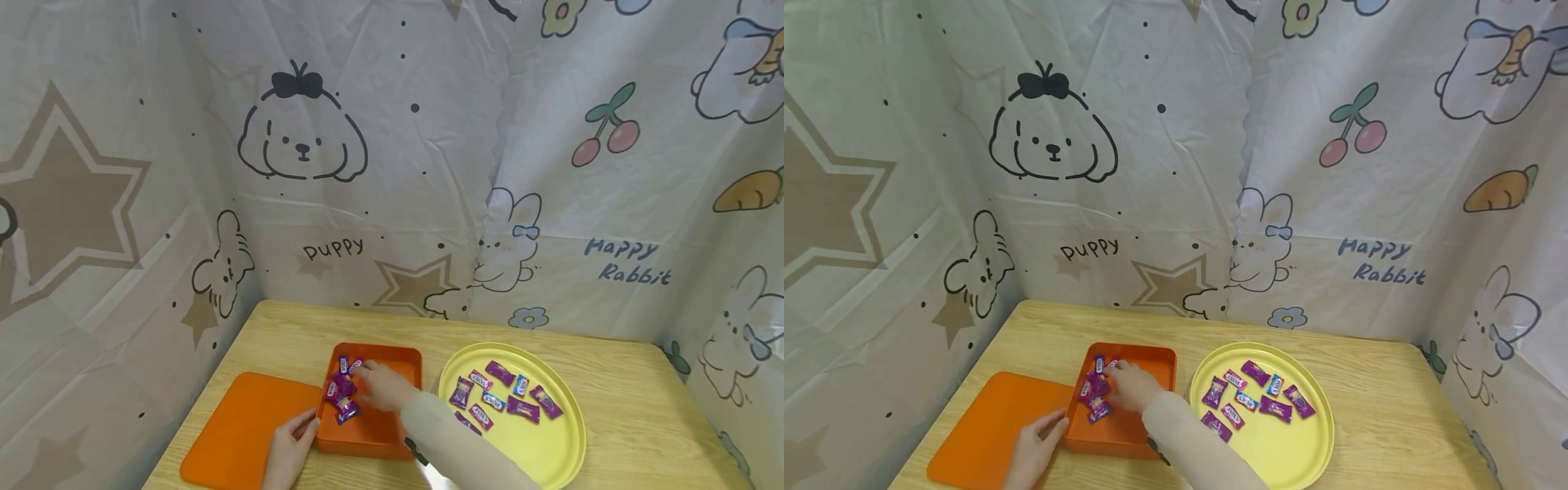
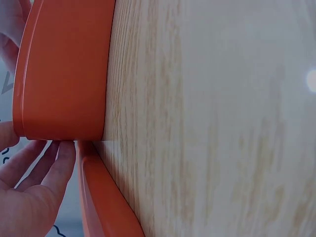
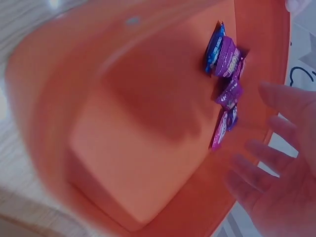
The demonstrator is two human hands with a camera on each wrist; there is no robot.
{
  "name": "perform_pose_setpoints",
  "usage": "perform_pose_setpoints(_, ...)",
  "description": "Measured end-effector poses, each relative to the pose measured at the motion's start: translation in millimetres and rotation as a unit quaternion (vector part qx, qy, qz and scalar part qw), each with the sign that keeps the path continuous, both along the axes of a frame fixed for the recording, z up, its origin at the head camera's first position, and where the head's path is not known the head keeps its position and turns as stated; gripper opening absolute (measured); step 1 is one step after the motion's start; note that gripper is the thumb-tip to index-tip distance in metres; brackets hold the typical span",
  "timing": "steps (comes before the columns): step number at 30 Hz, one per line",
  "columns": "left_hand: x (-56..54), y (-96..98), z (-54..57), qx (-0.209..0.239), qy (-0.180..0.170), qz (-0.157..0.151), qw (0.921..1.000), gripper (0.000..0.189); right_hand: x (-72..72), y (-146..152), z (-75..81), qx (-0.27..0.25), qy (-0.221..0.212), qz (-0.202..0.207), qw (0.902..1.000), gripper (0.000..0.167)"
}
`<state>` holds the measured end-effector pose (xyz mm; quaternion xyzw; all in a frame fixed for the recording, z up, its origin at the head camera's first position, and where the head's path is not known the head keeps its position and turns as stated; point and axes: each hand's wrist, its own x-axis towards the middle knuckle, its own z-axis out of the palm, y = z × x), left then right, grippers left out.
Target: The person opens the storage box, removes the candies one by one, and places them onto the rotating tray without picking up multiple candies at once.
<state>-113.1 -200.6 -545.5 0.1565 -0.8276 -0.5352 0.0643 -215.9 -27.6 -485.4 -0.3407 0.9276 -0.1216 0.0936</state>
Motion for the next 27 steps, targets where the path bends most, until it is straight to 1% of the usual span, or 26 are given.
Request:
perform_pose_setpoints(2,-0.4,0.0,-0.2,-0.001,0.002,0.0,1.0,0.035,0.2,-5,0.7,0.01,-0.006,0.003,0.9999,0.049)
perform_pose_setpoints(5,-0.6,0.1,-0.3,0.005,0.003,-0.002,1.0,0.035,0.0,-12,-0.1,0.027,-0.016,-0.002,0.9995,0.048)
perform_pose_setpoints(11,-0.1,0.3,0.8,0.009,0.0,-0.006,0.9999,0.037,-0.1,-22,-7.6,0.048,-0.055,-0.027,0.997,0.049)
perform_pose_setpoints(16,1.4,-0.2,1.8,0.005,0.011,-0.008,0.9999,0.036,1.1,-30,-11.9,0.062,-0.067,-0.04,0.995,0.049)
perform_pose_setpoints(18,1.7,-0.4,2.0,0.003,0.013,-0.01,0.9999,0.036,1.3,-32,-12.4,0.065,-0.072,-0.042,0.9944,0.049)
perform_pose_setpoints(23,1.7,0.1,1.6,0.004,0.012,-0.004,0.9999,0.035,1.6,-34,-11.7,0.071,-0.095,-0.045,0.9919,0.051)
perform_pose_setpoints(27,1.5,0.1,-0.3,0.004,0.018,-0.003,0.9998,0.035,1.6,-35,-13.2,0.077,-0.095,-0.041,0.9916,0.049)
